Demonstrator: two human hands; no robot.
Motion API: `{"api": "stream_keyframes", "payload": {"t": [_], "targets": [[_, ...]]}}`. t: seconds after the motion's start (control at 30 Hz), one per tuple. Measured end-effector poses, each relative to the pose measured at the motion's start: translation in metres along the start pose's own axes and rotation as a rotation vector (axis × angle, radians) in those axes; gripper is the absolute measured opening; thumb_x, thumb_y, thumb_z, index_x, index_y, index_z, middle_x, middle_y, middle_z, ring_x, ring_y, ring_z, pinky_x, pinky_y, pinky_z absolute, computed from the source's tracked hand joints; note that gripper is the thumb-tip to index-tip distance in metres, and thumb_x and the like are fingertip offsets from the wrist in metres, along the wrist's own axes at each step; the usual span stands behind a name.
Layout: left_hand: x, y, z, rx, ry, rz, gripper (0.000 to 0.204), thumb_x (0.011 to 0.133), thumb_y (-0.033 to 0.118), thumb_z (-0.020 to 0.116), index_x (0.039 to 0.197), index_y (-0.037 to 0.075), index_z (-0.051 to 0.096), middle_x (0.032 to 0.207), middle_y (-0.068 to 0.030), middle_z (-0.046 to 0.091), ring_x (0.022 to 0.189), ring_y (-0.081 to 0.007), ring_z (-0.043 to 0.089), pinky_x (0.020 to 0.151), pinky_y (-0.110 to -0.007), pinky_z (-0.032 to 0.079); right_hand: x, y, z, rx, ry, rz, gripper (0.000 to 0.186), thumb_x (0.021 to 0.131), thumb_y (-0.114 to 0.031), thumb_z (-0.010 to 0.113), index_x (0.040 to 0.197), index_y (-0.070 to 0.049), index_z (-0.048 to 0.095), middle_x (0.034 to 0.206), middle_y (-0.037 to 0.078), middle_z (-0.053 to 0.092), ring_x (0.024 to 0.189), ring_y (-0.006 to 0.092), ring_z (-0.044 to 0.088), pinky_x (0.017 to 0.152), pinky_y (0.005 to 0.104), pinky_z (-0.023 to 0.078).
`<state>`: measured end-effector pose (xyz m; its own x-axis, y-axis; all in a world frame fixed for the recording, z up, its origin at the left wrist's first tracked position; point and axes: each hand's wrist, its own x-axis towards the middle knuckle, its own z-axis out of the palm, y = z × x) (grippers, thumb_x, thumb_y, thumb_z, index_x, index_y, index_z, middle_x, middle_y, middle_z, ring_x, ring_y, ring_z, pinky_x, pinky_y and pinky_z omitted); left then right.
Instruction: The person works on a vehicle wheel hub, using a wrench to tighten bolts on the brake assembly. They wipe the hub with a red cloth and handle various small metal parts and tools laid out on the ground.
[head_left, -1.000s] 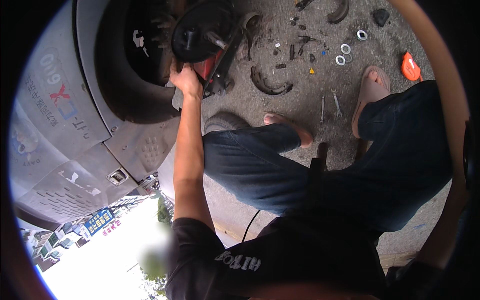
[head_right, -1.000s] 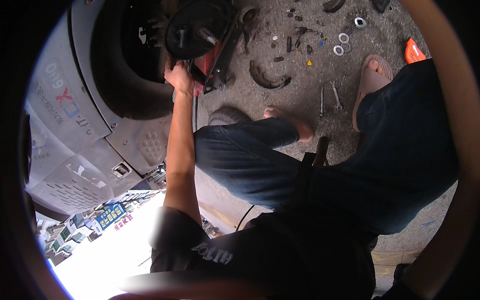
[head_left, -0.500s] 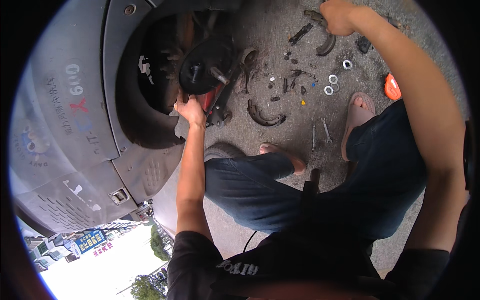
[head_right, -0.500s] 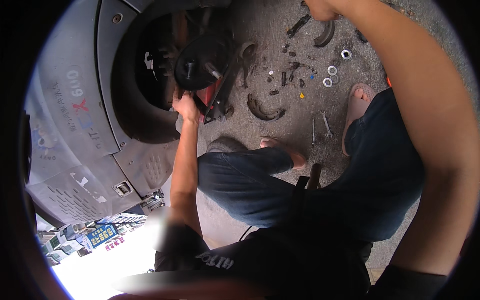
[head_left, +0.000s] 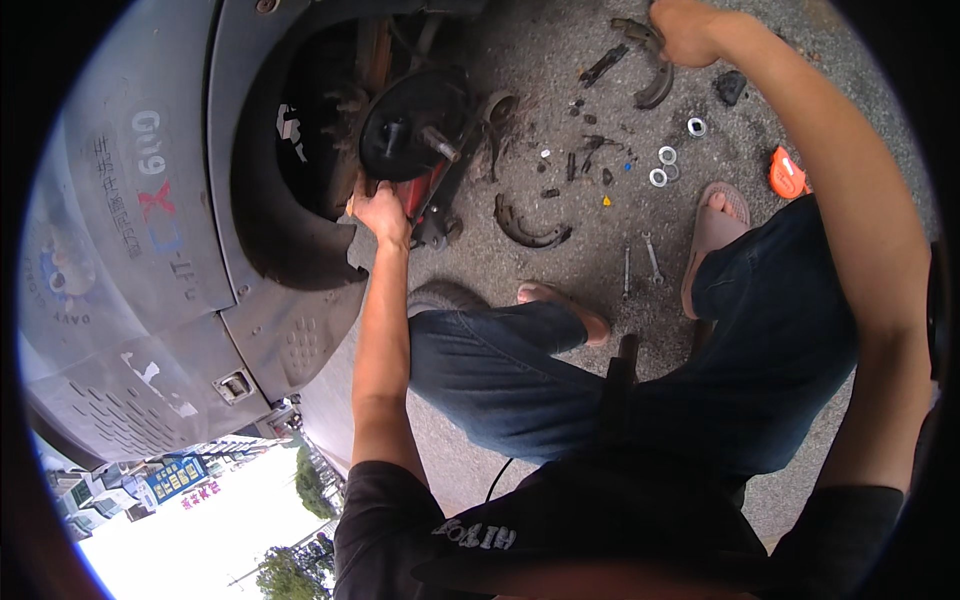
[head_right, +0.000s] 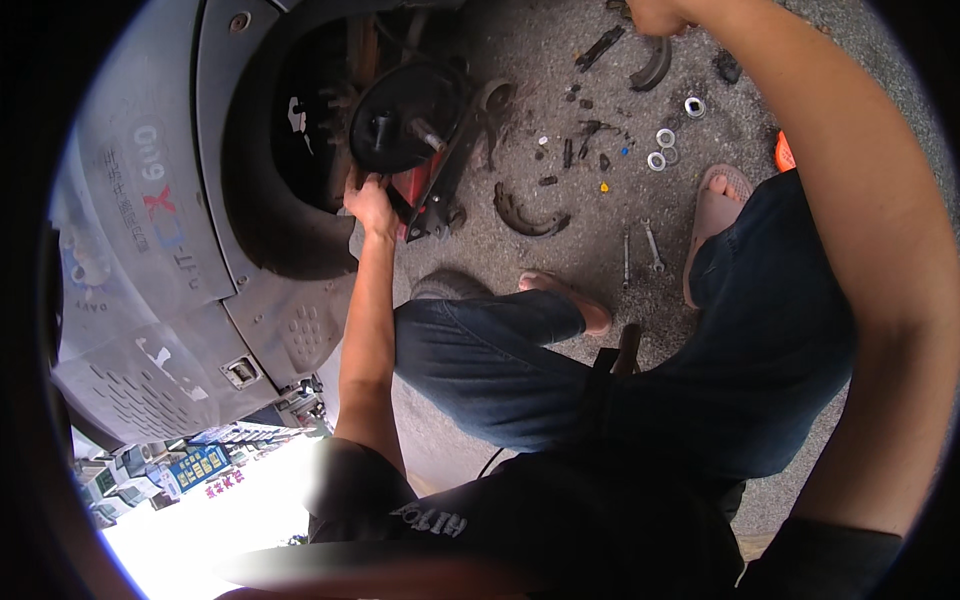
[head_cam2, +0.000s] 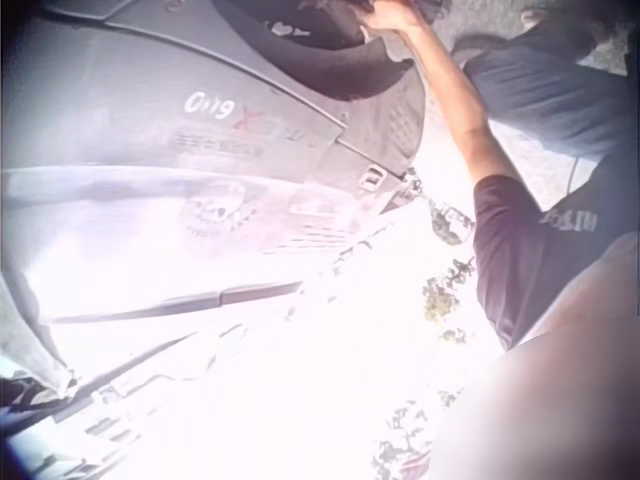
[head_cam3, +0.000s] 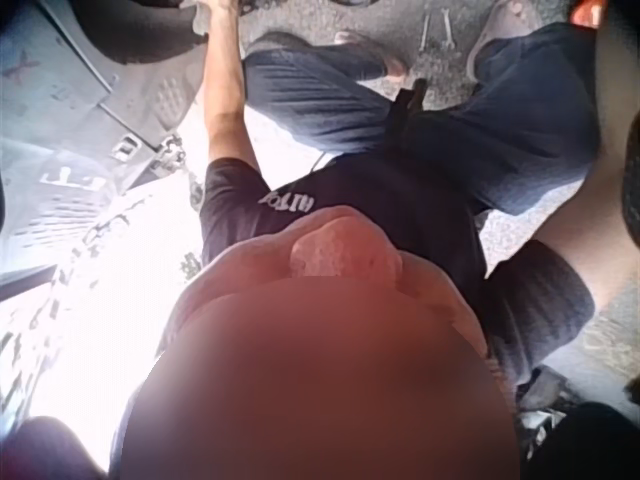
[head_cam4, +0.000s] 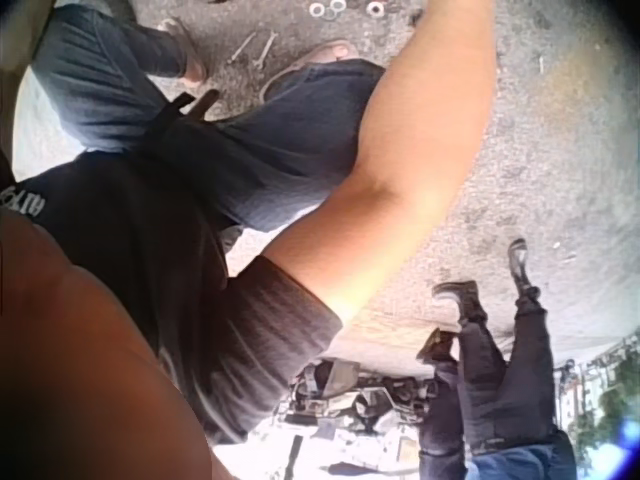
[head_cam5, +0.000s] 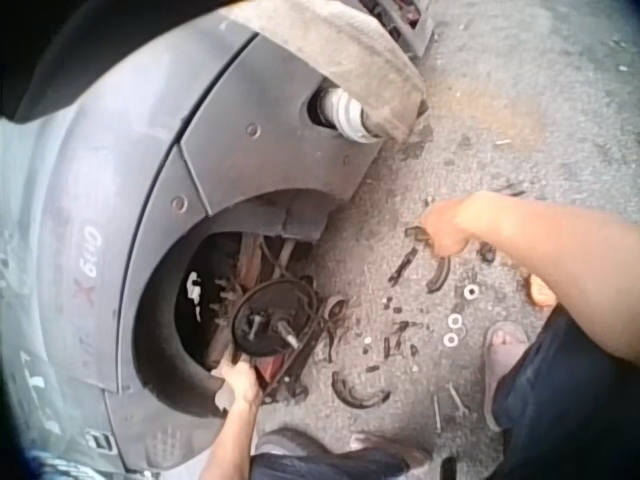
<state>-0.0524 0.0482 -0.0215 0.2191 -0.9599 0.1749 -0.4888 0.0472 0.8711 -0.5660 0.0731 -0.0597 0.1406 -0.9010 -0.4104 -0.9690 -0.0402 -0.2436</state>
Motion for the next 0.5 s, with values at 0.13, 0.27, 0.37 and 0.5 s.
{"api": "stream_keyframes", "payload": {"t": [0.13,0.27,0.37,0.5], "targets": [[-0.008,0.016,0.005,-0.084,-0.036,-0.068,0.062,0.086,-0.015,0.047,0.147,-0.010,0.039,0.135,-0.0181,0.058,0.121,-0.0245,0.059,0.102,-0.033,0.049,0.002,0.005,0.003,0.036,0.015,0.004,0.035,0.079,-0.031,0.073,0.095,0.000,0.076,0.100,0.023,0.073,0.097,0.0363,0.070,0.085,0.0445,0.056],[-0.014,0.027,0.003,0.036,-0.041,-0.117,0.062,0.087,-0.012,0.051,0.148,-0.012,0.037,0.134,-0.0204,0.059,0.121,-0.0241,0.059,0.101,-0.032,0.049,0.004,0.013,0.012,0.062,0.122,-0.134,0.030,0.081,-0.023,0.074,0.094,0.004,0.073,0.094,0.025,0.072,0.091,0.0380,0.070,0.081,0.0452,0.055],[-0.011,0.025,-0.004,0.093,-0.056,-0.028,0.066,0.085,-0.006,0.059,0.147,-0.014,0.038,0.132,-0.0212,0.060,0.121,-0.0230,0.059,0.101,-0.030,0.047,0.004,0.013,0.014,0.091,0.152,-0.150,0.026,0.079,-0.018,0.075,0.088,0.006,0.072,0.091,0.027,0.070,0.092,0.0415,0.069,0.081,0.0464,0.054],[0.002,0.007,-0.015,0.143,-0.121,-0.017,0.065,0.087,-0.001,0.062,0.147,-0.012,0.039,0.136,-0.0211,0.058,0.117,-0.0229,0.060,0.098,-0.030,0.047,0.003,0.002,0.004,0.004,0.119,-0.132,0.030,0.082,-0.023,0.073,0.094,0.005,0.073,0.096,0.025,0.072,0.096,0.0402,0.069,0.085,0.0460,0.054]]}}
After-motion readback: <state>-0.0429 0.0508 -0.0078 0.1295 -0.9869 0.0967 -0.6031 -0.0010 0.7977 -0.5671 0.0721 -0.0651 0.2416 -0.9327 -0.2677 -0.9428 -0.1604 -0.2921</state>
